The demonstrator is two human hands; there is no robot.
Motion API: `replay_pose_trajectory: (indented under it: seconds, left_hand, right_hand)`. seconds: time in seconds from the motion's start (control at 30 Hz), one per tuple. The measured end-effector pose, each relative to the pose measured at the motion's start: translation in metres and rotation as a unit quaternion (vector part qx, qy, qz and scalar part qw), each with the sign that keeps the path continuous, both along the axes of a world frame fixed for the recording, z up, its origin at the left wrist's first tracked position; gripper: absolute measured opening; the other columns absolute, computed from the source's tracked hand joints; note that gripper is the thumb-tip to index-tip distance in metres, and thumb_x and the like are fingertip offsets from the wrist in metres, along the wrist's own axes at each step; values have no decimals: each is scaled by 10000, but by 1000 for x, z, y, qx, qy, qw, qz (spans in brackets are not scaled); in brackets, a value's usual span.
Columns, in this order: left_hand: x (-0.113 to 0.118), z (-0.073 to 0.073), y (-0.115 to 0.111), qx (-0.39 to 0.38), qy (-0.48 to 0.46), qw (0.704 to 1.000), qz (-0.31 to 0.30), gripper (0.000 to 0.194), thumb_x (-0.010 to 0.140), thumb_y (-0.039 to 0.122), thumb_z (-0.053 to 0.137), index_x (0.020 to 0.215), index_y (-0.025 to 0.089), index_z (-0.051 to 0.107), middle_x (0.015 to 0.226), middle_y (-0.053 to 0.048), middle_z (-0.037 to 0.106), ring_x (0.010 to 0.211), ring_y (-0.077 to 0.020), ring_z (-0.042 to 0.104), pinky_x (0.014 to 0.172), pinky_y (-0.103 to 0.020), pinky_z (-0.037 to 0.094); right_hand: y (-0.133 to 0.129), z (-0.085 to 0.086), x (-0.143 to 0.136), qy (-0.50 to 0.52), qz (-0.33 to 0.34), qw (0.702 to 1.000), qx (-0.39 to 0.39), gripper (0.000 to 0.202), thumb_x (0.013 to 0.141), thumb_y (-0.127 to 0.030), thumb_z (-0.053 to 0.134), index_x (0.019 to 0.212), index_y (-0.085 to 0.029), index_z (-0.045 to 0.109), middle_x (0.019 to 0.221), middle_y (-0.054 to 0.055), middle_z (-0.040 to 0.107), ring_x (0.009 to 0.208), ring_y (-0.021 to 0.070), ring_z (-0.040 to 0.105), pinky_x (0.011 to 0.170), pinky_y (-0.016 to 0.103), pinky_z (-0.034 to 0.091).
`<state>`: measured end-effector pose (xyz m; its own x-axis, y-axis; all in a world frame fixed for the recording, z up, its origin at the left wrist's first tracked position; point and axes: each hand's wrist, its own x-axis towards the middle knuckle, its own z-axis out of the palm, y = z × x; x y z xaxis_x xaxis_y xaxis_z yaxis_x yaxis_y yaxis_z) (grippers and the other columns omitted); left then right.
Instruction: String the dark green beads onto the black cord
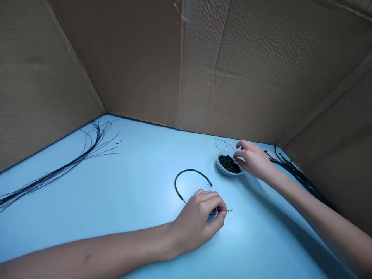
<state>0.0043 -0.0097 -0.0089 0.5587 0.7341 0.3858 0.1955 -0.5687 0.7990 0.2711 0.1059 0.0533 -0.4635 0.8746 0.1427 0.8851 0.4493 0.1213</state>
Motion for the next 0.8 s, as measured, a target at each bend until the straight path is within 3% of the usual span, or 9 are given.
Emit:
replay_pose_trajectory:
  seconds: [0.17, 0.4, 0.8]
  left_hand:
    - [0, -1, 0, -2, -4, 1000, -3, 117, 928, 107, 591, 843, 184, 612, 800, 12, 685, 761, -152, 625, 826, -326, 421]
    - [0, -2, 0, -7, -10, 1000, -2, 119, 908, 93, 602, 831, 184, 611, 791, 15, 687, 759, -153, 630, 838, -329, 429]
    - [0, -3, 0, -5, -8, 1000, -8, 119, 907, 88, 615, 833, 181, 624, 803, 13, 703, 766, -152, 649, 830, -323, 433]
  right_hand:
    - [26, -2, -11, -73, -5, 995, -61, 274, 945, -72, 598, 1046, -208, 813, 1165, 104, 703, 762, 194, 646, 651, 294, 354]
    - [28, 4, -19, -128, -14, 986, -103, 306, 942, -78, 573, 1121, -201, 789, 1148, 112, 694, 774, 196, 639, 647, 296, 328]
    - [28, 5, -28, -175, -19, 978, -115, 241, 963, -110, 567, 1083, -164, 769, 1132, 139, 676, 761, 204, 629, 646, 308, 319]
